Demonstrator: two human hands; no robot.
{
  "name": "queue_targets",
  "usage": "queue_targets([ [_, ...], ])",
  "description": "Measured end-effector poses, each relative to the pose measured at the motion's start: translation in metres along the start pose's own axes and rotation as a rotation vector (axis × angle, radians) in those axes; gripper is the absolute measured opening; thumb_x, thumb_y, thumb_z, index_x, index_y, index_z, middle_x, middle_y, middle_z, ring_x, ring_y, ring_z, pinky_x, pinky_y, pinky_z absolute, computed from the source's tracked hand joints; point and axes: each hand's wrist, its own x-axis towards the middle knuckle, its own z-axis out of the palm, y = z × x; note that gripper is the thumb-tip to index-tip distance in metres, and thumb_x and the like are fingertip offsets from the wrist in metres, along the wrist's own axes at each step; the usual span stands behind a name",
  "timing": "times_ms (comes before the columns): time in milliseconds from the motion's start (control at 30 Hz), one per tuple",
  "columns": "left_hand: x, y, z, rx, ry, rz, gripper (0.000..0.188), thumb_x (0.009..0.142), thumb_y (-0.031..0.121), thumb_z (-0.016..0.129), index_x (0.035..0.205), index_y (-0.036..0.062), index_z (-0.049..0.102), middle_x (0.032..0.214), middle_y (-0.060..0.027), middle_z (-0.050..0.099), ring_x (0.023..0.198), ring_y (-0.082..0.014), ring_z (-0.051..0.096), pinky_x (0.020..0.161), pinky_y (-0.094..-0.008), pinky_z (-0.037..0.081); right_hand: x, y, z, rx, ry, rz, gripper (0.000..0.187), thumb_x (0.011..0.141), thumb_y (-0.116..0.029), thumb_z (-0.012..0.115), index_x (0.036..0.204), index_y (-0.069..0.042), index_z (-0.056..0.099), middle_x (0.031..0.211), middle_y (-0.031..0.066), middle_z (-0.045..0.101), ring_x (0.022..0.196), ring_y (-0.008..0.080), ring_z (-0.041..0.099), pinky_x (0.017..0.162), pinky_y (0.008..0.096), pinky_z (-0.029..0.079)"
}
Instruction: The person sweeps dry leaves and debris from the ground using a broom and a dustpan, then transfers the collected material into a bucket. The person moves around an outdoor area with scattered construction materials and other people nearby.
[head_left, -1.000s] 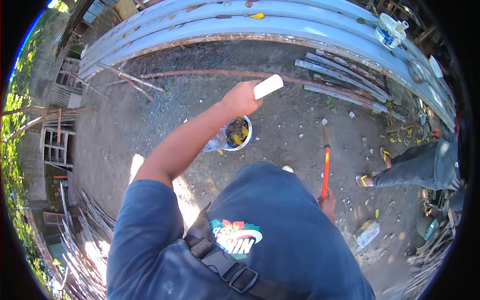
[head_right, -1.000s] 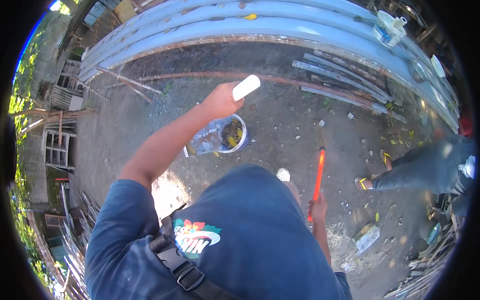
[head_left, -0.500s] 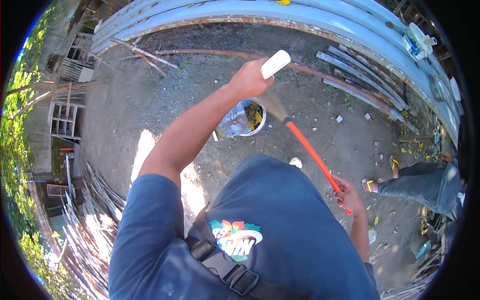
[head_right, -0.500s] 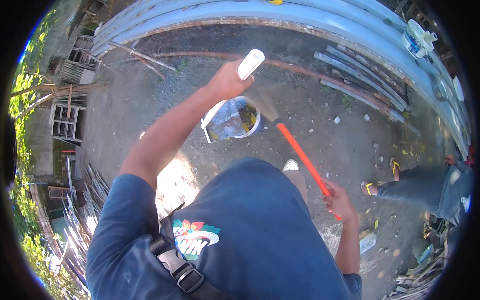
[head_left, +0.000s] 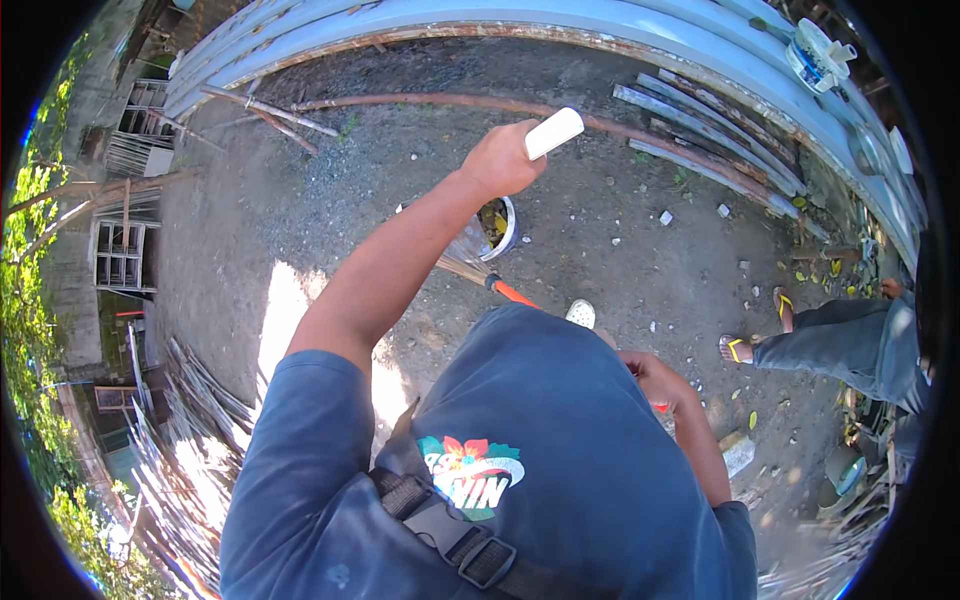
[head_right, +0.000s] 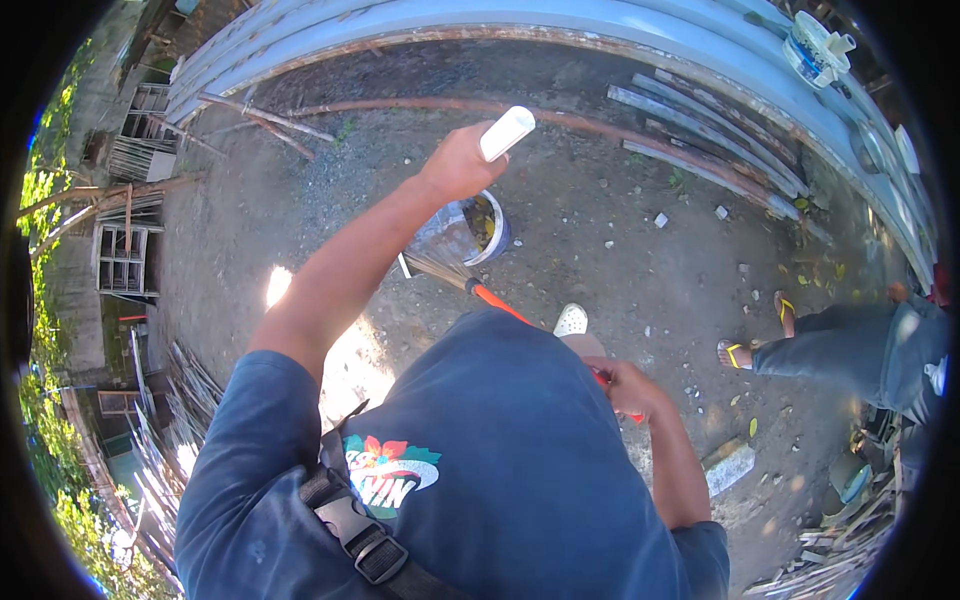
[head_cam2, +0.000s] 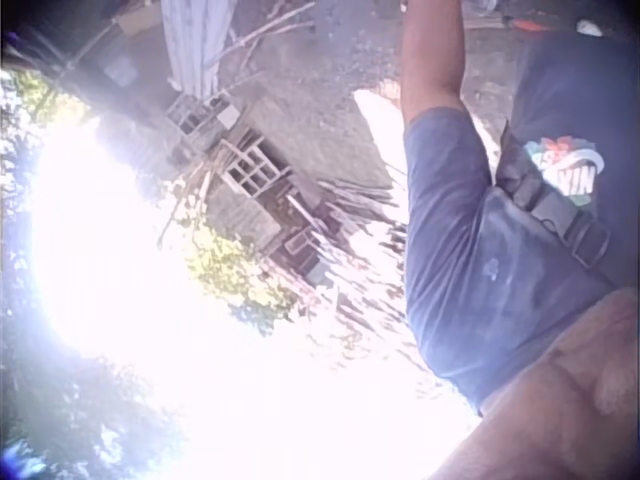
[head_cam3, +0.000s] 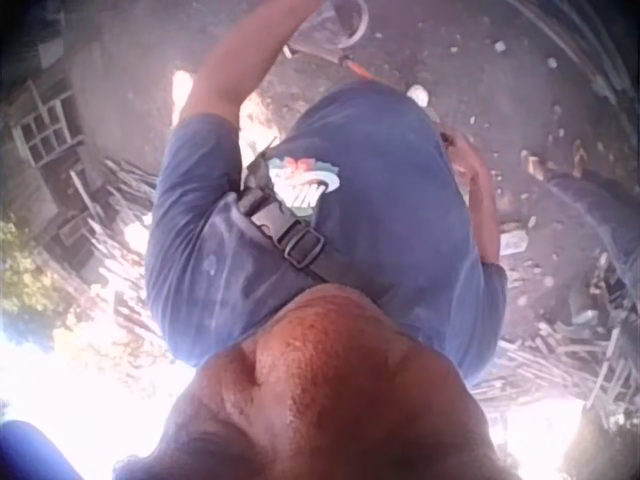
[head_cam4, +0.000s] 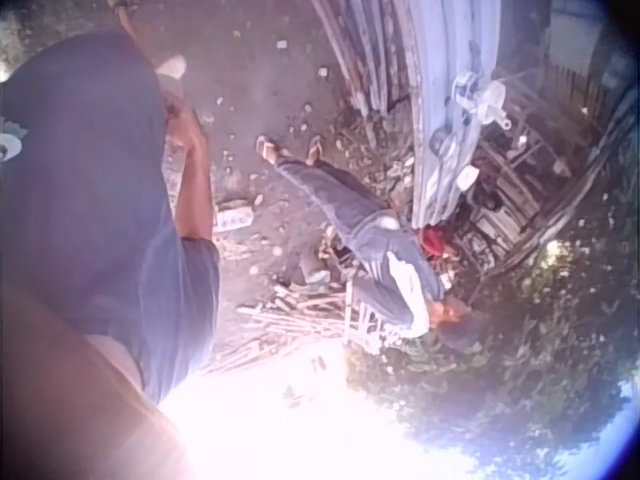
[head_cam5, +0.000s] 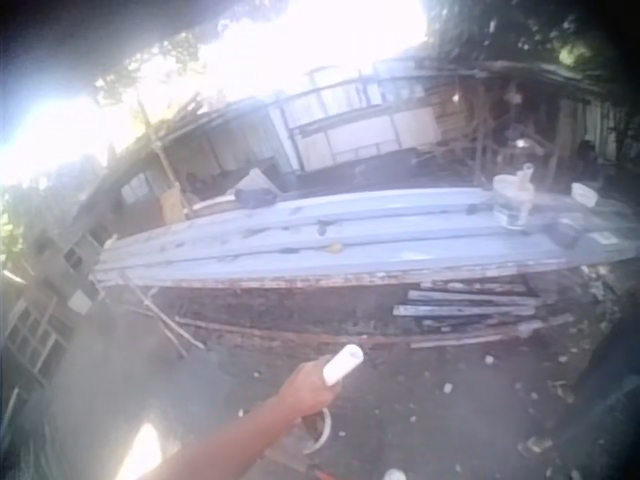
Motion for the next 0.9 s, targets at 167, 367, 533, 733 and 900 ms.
queue_targets([
  [167, -0.007, 0.007, 0.0, -0.014, 0.014, 0.004, 0.036, 0.084, 0.021, 0.067, 0.116, 0.0034, 0.065, 0.108, -0.0248, 0.069, 0.104, -0.0433, 0.065, 0.089, -0.0461, 0.052, -0.003, 0.015, 0.0, -0.09, 0.104, -0.126, 0.046, 0.092, -0.006, 0.066, 0.138, -0.009, 0.06, 0.113, 0.0133, 0.073, 0.098, 0.0167, 0.067, 0.085, 0.0316, 0.053],
  [367, -0.015, 0.018, 0.003, 0.013, 0.014, 0.008, 0.038, 0.084, 0.021, 0.068, 0.118, 0.0038, 0.065, 0.106, -0.0249, 0.07, 0.103, -0.0438, 0.065, 0.089, -0.0458, 0.052, -0.021, -0.017, 0.004, -0.033, 0.079, -0.123, 0.047, 0.092, -0.008, 0.066, 0.138, -0.008, 0.059, 0.123, 0.0148, 0.071, 0.104, 0.021, 0.068, 0.089, 0.0331, 0.052],
  [533, -0.029, 0.006, -0.005, -0.05, 0.084, 0.015, 0.032, 0.082, 0.02, 0.069, 0.109, 0.0033, 0.064, 0.101, -0.0231, 0.07, 0.097, -0.0436, 0.066, 0.086, -0.0463, 0.053, -0.019, 0.007, 0.005, -0.386, 0.203, -0.131, 0.053, 0.088, 0.002, 0.063, 0.139, -0.01, 0.059, 0.106, 0.01, 0.071, 0.084, 0.0198, 0.067, 0.072, 0.0321, 0.054],
  [733, -0.079, -0.068, -0.099, -0.088, 0.314, -0.188, 0.026, 0.083, 0.024, 0.079, 0.095, 0.0041, 0.067, 0.078, -0.0051, 0.068, 0.067, -0.0132, 0.067, 0.062, -0.0336, 0.054, -0.058, 0.015, -0.013, 0.304, 0.175, 0.031, 0.066, 0.083, 0.01, 0.061, 0.146, -0.008, 0.052, 0.078, 0.0029, 0.059, 0.051, 0.0076, 0.051, 0.045, 0.0247, 0.04],
  [900, -0.176, -0.121, -0.21, -0.235, 0.869, -0.314, 0.023, 0.083, 0.014, 0.08, 0.094, -0.0006, 0.067, 0.077, -0.0061, 0.068, 0.066, -0.0158, 0.068, 0.058, -0.0294, 0.053, -0.054, -0.005, 0.001, 0.301, 0.235, -0.022, 0.069, 0.083, 0.012, 0.061, 0.148, -0.008, 0.049, 0.08, 0.0029, 0.061, 0.051, 0.0078, 0.051, 0.045, 0.0238, 0.041],
])
